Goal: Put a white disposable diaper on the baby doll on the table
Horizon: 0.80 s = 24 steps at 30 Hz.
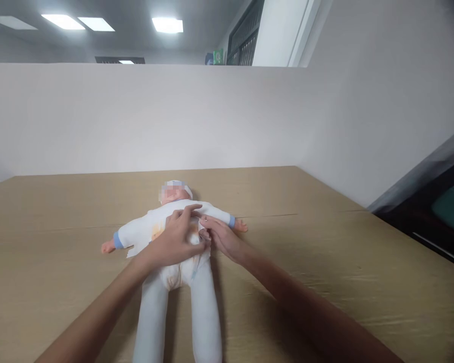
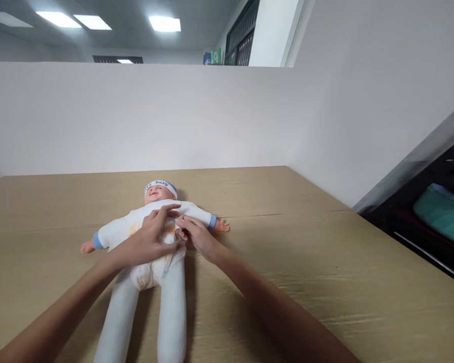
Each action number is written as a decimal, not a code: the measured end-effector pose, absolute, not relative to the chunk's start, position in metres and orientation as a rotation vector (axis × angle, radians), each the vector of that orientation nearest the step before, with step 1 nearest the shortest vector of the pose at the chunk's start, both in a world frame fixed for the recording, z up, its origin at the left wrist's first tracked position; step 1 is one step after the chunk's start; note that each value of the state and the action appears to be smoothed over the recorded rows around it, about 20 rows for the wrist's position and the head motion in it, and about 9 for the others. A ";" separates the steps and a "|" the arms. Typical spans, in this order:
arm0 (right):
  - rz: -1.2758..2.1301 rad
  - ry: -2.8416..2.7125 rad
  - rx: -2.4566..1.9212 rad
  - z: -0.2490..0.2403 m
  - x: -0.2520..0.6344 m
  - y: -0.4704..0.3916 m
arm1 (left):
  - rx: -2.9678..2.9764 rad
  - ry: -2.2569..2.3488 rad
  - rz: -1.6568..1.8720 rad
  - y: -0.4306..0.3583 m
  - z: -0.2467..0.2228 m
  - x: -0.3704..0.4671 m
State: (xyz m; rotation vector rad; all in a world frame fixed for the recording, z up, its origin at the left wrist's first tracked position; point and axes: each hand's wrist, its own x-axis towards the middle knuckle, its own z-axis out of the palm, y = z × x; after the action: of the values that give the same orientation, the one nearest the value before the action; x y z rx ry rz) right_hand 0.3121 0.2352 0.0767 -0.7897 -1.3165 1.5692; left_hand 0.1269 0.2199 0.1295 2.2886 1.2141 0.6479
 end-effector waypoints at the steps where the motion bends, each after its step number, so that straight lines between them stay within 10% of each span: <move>1: 1.560 -1.313 -0.795 0.078 0.311 0.234 | 2.220 1.151 0.644 0.222 0.132 0.122; 24: 0.966 -1.477 -0.951 0.062 0.292 0.211 | 2.101 0.865 0.700 0.233 0.140 0.101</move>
State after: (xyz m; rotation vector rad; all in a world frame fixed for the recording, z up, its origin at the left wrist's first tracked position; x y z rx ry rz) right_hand 0.2918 0.2108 0.0620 -0.9510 -1.4772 0.9657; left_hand 0.1012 0.2332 0.1401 2.1012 0.8655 0.7005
